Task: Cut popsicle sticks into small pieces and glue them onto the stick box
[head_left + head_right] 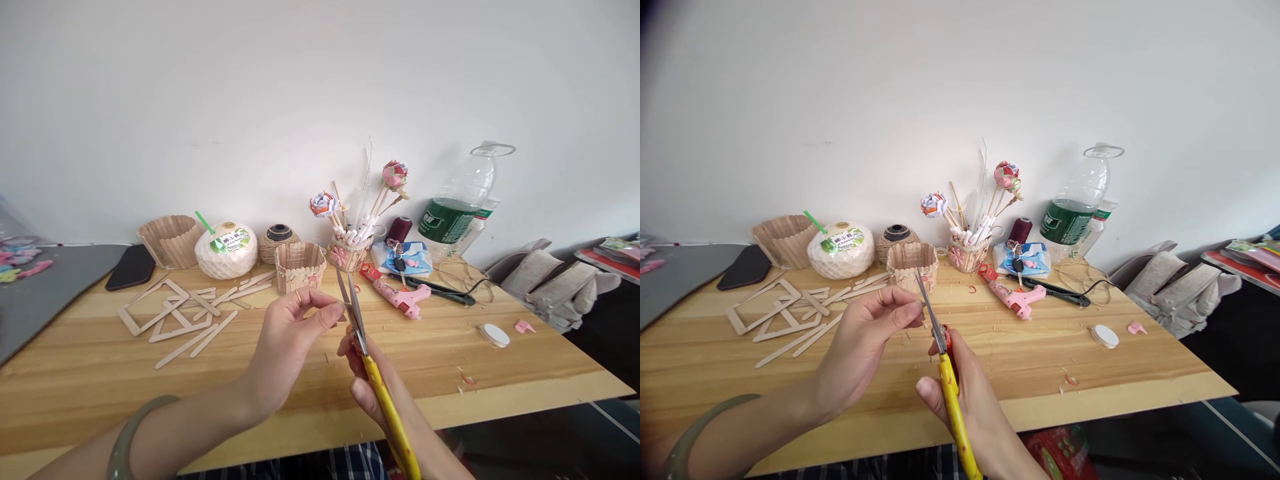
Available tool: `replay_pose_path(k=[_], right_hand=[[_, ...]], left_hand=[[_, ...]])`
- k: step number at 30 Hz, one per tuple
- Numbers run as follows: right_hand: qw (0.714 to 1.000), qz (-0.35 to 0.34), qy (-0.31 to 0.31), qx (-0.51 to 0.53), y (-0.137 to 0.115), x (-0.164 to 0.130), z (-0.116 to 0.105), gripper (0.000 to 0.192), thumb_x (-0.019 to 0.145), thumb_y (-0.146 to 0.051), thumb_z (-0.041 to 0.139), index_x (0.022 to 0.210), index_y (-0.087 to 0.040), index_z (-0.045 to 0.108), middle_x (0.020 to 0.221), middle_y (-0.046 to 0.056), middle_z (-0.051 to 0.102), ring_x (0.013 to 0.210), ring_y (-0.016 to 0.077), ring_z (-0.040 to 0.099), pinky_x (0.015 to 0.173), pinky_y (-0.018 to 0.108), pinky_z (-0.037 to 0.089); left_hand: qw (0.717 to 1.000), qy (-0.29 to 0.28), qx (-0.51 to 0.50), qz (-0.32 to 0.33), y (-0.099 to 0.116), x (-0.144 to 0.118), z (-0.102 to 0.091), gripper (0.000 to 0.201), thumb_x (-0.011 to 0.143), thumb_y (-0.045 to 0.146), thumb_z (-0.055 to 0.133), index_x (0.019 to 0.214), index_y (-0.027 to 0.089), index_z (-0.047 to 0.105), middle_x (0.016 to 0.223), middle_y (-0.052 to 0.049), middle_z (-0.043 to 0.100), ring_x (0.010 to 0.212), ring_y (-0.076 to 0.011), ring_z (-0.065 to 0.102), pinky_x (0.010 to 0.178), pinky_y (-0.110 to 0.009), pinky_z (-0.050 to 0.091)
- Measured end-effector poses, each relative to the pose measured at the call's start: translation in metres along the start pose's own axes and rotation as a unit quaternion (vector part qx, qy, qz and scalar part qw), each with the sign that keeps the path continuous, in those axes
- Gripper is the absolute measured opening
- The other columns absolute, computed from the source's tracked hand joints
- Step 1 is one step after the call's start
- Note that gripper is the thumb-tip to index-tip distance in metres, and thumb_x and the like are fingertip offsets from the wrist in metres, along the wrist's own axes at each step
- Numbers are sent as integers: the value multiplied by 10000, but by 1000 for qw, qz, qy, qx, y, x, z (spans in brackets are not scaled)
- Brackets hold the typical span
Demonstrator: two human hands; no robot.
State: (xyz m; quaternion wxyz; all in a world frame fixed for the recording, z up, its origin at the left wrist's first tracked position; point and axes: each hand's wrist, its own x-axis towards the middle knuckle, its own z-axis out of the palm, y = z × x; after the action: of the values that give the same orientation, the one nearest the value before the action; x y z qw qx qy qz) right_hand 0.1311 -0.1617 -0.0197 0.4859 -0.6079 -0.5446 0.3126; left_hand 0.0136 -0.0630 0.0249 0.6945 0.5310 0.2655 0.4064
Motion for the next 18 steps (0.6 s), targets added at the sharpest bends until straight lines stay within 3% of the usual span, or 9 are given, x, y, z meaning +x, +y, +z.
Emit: replay_pose_path(k=[11,18], right_hand=[[999,27,-41,-13,-8,0,-10,592,737,-751,431,942,-199,488,802,31,477,764,208,483,638,297,423],[997,7,-70,45,6,-7,-12,536,777,-703,449,1042,-242,511,889,39,479,720,182,471,638,294,429]], left_hand=[[998,-13,54,43,5,0,-1,90,730,240,684,693,171,640,684,25,655,662,-99,594,631,-192,478],[997,-25,70,37,6,-1,-1,102,749,251,669,712,163,634,704,10,652,676,-111,597,633,-205,487]])
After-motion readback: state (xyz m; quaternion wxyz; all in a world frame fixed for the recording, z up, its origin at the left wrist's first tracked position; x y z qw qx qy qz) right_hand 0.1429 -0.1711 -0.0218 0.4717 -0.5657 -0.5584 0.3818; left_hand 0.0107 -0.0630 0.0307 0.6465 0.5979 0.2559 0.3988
